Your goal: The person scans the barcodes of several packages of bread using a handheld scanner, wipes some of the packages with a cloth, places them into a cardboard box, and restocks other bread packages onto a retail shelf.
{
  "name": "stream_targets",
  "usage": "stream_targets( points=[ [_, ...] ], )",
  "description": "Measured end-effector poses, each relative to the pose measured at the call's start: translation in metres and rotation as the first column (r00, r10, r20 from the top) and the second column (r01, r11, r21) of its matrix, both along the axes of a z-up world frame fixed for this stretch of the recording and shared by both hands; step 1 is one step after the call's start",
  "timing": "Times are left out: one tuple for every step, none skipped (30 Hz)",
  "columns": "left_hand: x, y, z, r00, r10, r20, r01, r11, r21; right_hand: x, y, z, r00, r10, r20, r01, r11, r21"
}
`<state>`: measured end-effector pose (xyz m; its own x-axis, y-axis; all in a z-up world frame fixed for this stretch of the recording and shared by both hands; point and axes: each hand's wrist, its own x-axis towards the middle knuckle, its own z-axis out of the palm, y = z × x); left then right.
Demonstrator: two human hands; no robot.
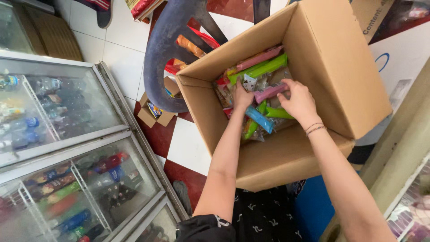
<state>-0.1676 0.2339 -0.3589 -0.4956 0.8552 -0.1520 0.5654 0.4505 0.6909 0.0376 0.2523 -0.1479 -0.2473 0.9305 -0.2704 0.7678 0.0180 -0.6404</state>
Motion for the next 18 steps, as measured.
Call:
stream_targets(
  points=[
    [0.000,0.002,-0.004,0.999,-0.019,0.027,0.017,0.998,0.055,0.003,0.008,-0.025,1.000,-0.024,-0.018,0.023,0.997,-0.072],
    [0.002,0.002,-0.004,0.998,-0.041,0.053,0.035,0.994,0.107,0.006,0.015,-0.051,1.000,-0.024,-0.014,0.023,0.997,-0.078],
    [0.007,0.002,-0.001,0.998,-0.040,0.058,0.034,0.994,0.101,0.010,0.022,-0.078,1.000,-0.025,-0.010,0.024,0.996,-0.087],
    [0.016,0.000,0.004,0.999,-0.047,0.012,0.045,0.993,0.108,0.013,0.027,-0.099,1.000,-0.026,-0.004,0.025,0.995,-0.097],
    [0.023,-0.002,0.011,0.998,-0.054,-0.033,0.057,0.992,0.114,0.016,0.033,-0.117,1.000,-0.026,0.002,0.026,0.994,-0.105],
    [0.027,-0.004,0.019,0.998,-0.050,-0.031,0.053,0.993,0.108,0.017,0.039,-0.135,0.999,-0.031,-0.017,0.029,0.993,-0.114],
    [0.030,-0.006,0.025,0.994,-0.081,0.076,0.091,0.987,-0.130,0.016,0.044,-0.151,0.999,-0.037,-0.036,0.032,0.992,-0.123],
    [0.032,-0.009,0.029,0.978,-0.092,0.189,0.155,0.923,-0.352,0.014,0.046,-0.166,0.999,-0.036,-0.034,0.031,0.991,-0.129],
    [0.034,-0.012,0.032,0.977,-0.090,0.191,0.154,0.921,-0.357,0.011,0.048,-0.178,0.992,-0.093,-0.085,0.081,0.987,-0.136],
    [0.036,-0.012,0.032,0.980,-0.106,0.169,0.158,0.930,-0.333,0.006,0.051,-0.187,0.979,-0.148,-0.138,0.128,0.981,-0.142],
    [0.039,-0.011,0.030,0.982,-0.123,0.146,0.163,0.937,-0.308,0.003,0.051,-0.194,0.980,-0.145,-0.138,0.125,0.982,-0.144],
    [0.041,-0.011,0.028,0.982,-0.120,0.143,0.160,0.937,-0.310,-0.002,0.048,-0.200,0.976,-0.153,-0.152,0.130,0.980,-0.150],
    [0.043,-0.010,0.025,0.991,-0.120,0.065,0.135,0.932,-0.336,-0.008,0.048,-0.204,0.973,-0.161,-0.166,0.135,0.978,-0.157],
    [0.045,-0.013,0.023,0.993,-0.121,-0.009,0.109,0.924,-0.367,-0.014,0.045,-0.206,0.973,-0.160,-0.164,0.133,0.977,-0.165],
    [0.046,-0.015,0.022,0.993,-0.119,-0.008,0.108,0.921,-0.374,-0.021,0.043,-0.209,0.970,-0.186,-0.155,0.159,0.972,-0.174],
    [0.048,-0.015,0.022,0.997,-0.079,-0.004,0.071,0.906,-0.417,-0.025,0.042,-0.213,0.966,-0.211,-0.147,0.183,0.966,-0.182],
    [0.050,-0.016,0.024,0.999,-0.039,-0.002,0.034,0.888,-0.458,-0.026,0.040,-0.219,0.967,-0.208,-0.148,0.179,0.965,-0.189],
    [0.052,-0.017,0.026,0.999,-0.038,-0.004,0.032,0.885,-0.464,-0.028,0.036,-0.225,0.971,-0.221,-0.096,0.197,0.957,-0.215]
  ],
)
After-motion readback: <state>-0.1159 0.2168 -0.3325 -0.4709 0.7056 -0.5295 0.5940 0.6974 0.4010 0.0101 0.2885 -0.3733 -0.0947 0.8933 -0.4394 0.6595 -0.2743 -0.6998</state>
